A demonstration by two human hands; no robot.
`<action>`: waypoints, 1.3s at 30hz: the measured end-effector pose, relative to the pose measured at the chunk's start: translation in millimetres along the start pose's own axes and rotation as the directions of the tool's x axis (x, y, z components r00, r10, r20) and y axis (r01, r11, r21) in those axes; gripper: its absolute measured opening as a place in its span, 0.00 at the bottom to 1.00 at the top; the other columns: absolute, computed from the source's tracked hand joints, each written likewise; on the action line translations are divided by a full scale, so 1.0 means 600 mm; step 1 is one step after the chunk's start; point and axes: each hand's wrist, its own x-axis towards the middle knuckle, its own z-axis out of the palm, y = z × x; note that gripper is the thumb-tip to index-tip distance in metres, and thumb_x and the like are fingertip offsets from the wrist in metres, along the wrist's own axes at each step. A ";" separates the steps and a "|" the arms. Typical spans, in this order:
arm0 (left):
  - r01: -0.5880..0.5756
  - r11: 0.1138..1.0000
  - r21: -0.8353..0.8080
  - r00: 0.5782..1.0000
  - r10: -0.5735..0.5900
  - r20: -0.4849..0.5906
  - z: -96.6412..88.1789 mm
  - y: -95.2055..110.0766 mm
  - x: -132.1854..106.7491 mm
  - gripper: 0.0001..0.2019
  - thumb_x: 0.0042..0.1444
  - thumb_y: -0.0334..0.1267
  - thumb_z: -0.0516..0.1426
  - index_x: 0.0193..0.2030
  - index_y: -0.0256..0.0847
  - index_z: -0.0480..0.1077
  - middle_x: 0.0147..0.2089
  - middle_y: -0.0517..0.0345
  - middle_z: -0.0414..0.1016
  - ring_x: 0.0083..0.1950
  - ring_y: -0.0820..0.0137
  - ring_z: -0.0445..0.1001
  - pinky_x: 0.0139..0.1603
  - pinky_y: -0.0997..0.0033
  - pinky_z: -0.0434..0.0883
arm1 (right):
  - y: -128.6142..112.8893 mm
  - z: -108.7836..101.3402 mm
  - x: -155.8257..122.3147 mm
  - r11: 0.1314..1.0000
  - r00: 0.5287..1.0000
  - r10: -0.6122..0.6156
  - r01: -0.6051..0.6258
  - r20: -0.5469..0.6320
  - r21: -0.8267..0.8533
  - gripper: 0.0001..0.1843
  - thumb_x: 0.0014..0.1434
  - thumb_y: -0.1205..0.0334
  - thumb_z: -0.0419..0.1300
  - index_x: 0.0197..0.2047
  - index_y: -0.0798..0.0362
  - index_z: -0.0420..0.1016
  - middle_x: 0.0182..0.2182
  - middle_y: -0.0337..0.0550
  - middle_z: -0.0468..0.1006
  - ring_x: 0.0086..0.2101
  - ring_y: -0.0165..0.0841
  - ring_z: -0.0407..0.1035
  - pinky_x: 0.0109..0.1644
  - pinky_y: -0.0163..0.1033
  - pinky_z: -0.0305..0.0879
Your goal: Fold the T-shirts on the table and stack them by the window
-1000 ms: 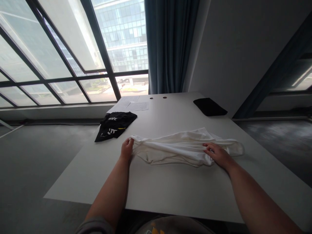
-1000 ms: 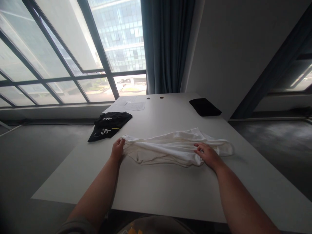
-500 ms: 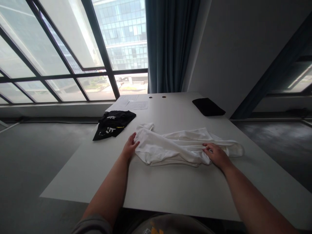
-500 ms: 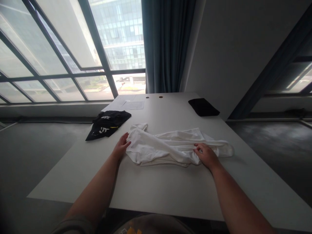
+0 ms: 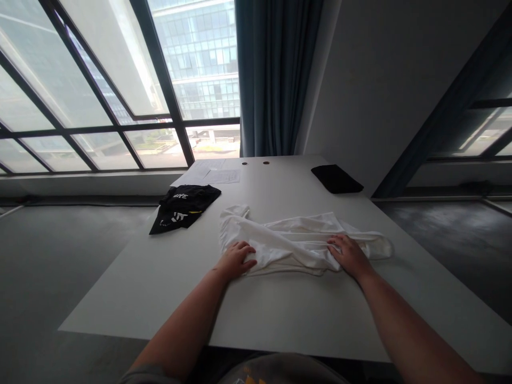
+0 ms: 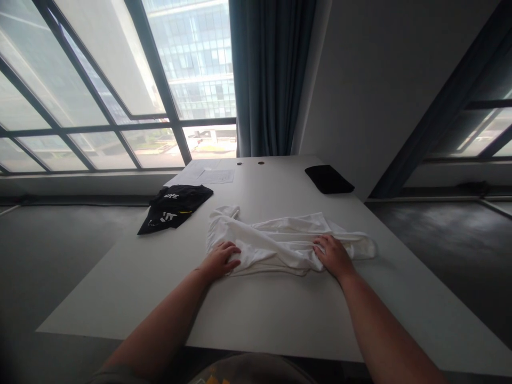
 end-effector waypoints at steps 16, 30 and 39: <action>0.294 0.950 0.105 0.950 -0.279 -0.140 -0.024 -0.050 0.005 0.10 0.61 0.41 0.62 0.49 0.50 0.78 0.58 0.53 0.77 0.59 0.55 0.72 0.61 0.55 0.66 | -0.129 -0.013 -0.015 0.924 0.974 0.196 -0.146 0.110 -0.353 0.08 0.67 0.63 0.53 0.39 0.53 0.73 0.40 0.50 0.77 0.40 0.40 0.70 0.43 0.40 0.59; 0.411 0.909 0.069 0.889 -0.383 -0.251 -0.009 -0.088 -0.002 0.19 0.68 0.44 0.52 0.62 0.47 0.74 0.67 0.48 0.72 0.69 0.54 0.67 0.72 0.46 0.59 | -0.393 -0.044 0.015 0.979 0.786 -0.206 0.168 0.584 0.118 0.10 0.65 0.57 0.61 0.47 0.48 0.80 0.42 0.44 0.83 0.43 0.38 0.76 0.47 0.38 0.65; 0.326 0.939 0.109 0.906 -0.277 -0.319 0.005 0.007 -0.018 0.15 0.65 0.40 0.56 0.56 0.43 0.74 0.59 0.42 0.73 0.61 0.52 0.71 0.64 0.48 0.67 | -0.201 0.054 0.060 0.997 0.962 -0.044 0.058 0.270 -0.045 0.23 0.69 0.61 0.52 0.63 0.53 0.75 0.63 0.54 0.72 0.61 0.44 0.66 0.68 0.50 0.59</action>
